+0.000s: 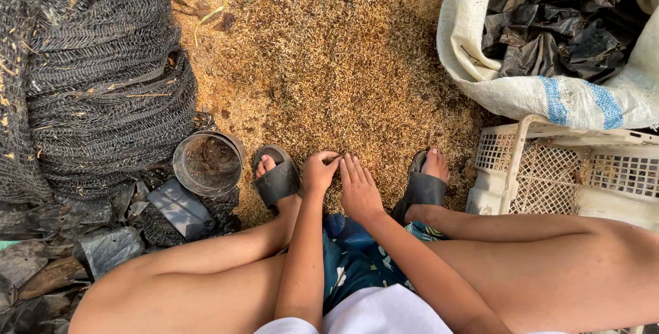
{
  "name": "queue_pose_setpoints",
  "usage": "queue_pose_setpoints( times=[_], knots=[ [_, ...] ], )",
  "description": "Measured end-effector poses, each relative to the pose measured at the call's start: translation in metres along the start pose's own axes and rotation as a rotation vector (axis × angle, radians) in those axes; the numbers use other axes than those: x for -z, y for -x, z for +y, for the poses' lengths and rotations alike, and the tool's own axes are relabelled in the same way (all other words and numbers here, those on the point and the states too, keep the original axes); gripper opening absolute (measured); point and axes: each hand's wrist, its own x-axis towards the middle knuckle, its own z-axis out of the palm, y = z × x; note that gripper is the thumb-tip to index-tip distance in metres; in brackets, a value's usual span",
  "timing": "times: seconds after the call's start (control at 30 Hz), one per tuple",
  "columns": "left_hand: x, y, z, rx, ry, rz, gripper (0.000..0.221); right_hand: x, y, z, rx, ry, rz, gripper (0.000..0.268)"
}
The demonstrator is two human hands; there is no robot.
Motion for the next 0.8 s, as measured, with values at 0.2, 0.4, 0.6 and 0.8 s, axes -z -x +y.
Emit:
queue_pose_setpoints(
  times=[0.2, 0.4, 0.6, 0.8],
  knots=[
    [0.008, 0.008, 0.017, -0.083, -0.414, -0.001, 0.031, 0.011, 0.005, -0.008, 0.015, 0.088, -0.021, 0.075],
    [0.009, 0.003, 0.009, -0.338, -0.534, -0.031, 0.023, 0.014, -0.003, -0.008, 0.046, 0.185, -0.302, 0.08],
    [0.007, 0.0, 0.009, -0.355, -0.49, 0.005, 0.021, -0.006, -0.016, -0.017, 0.157, 0.62, -0.245, 0.067],
    [0.008, 0.003, 0.012, -0.213, -0.463, -0.036, 0.029, 0.0, -0.016, -0.012, 0.189, 0.63, -0.256, 0.072]
  ],
)
